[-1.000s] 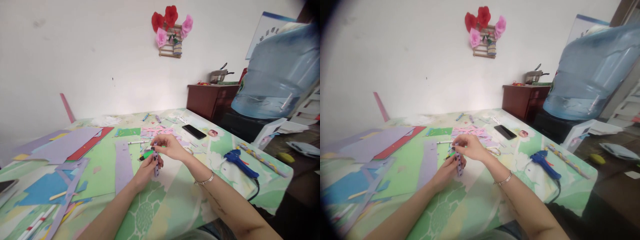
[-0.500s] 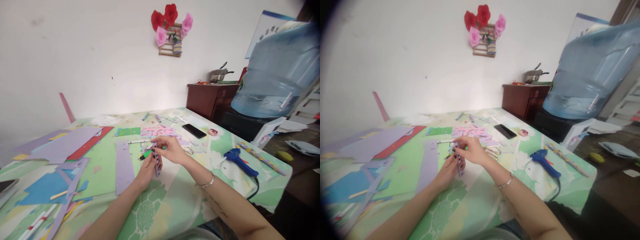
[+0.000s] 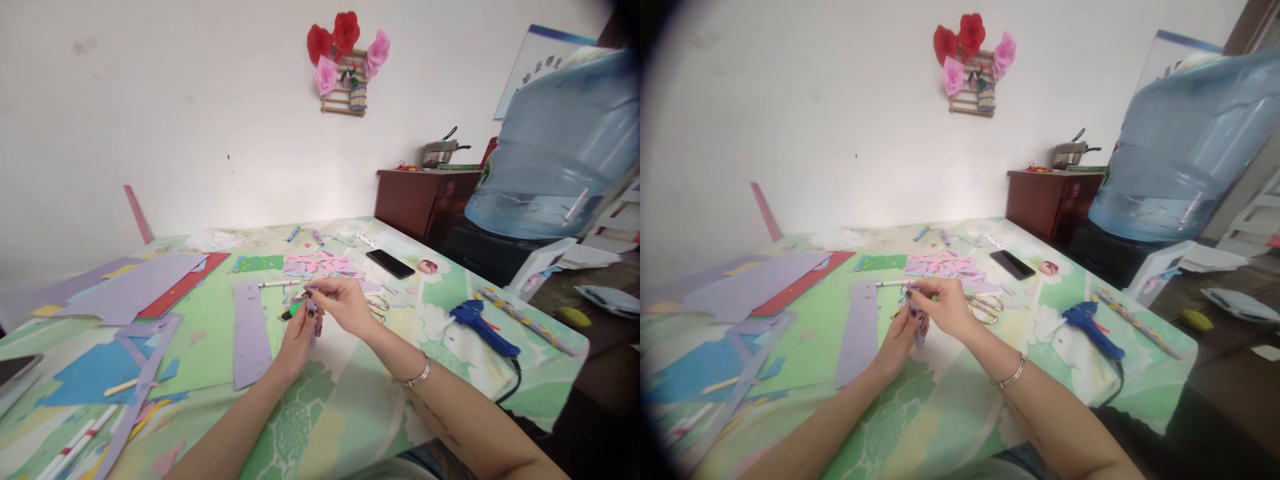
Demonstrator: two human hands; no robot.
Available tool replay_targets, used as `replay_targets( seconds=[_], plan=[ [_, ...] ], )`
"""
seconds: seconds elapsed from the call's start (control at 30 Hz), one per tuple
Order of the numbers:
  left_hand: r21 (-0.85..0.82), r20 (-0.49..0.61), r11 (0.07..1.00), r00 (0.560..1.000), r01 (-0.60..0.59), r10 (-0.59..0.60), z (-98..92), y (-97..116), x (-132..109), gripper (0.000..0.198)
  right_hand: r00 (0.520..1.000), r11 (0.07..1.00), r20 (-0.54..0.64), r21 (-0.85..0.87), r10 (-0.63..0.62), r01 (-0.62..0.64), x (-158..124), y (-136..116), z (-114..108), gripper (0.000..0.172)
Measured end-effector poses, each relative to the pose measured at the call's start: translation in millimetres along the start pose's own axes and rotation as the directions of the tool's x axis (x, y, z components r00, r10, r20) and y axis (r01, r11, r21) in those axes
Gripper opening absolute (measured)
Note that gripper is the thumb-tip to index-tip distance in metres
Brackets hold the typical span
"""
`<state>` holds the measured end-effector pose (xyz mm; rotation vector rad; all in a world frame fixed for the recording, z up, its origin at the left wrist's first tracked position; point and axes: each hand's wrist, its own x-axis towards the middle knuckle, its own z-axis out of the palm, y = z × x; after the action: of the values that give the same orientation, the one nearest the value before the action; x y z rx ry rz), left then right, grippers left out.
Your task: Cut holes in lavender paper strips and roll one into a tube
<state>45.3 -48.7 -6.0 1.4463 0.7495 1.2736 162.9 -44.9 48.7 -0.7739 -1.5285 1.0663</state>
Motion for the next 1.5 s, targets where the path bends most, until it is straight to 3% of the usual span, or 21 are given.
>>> replay_targets(
  seconds=[0.2, 0.37, 0.7, 0.87, 1.07, 1.2, 1.5],
  plan=[
    [0.004, 0.009, 1.0, 1.0, 0.025, -0.025, 0.4, -2, -1, 0.037, 0.99, 0.983, -0.115, -0.173, -0.075, 0.055, -1, 8, 1, 0.021],
    [-0.078, -0.002, 0.995, 0.998, 0.063, -0.063, -1.9, -8, 1, 0.036, 0.996, 0.979, -0.063, -0.197, -0.06, 0.047, 0, 10, -1, 0.019],
    [-0.356, 0.13, 0.919, 0.983, 0.168, -0.129, -8.6, -2, 7, 0.03, 0.996, 0.999, 0.069, -0.014, 0.05, -0.049, 3, 3, -2, 0.021],
    [-0.521, 0.163, 0.823, 0.973, 0.227, -0.166, -11.4, 2, 7, 0.019, 1.0, 0.999, 0.013, -0.038, 0.003, -0.002, 8, 7, -4, 0.028],
    [-0.537, 0.166, 0.789, 0.954, 0.299, -0.248, -11.3, 4, 8, 0.016, 0.998, 0.997, 0.034, -0.061, 0.046, -0.044, 7, 8, -8, 0.023],
    [-0.493, 0.215, 0.812, 0.948, 0.313, -0.234, -12.0, 4, 7, 0.025, 0.992, 0.998, 0.112, 0.029, 0.051, -0.055, 6, 5, -10, 0.022],
    [-0.524, 0.32, 0.768, 0.921, 0.368, -0.224, -15.1, 10, 4, 0.028, 0.994, 0.97, 0.092, 0.229, 0.061, -0.081, 11, 7, -11, 0.027]
  ],
)
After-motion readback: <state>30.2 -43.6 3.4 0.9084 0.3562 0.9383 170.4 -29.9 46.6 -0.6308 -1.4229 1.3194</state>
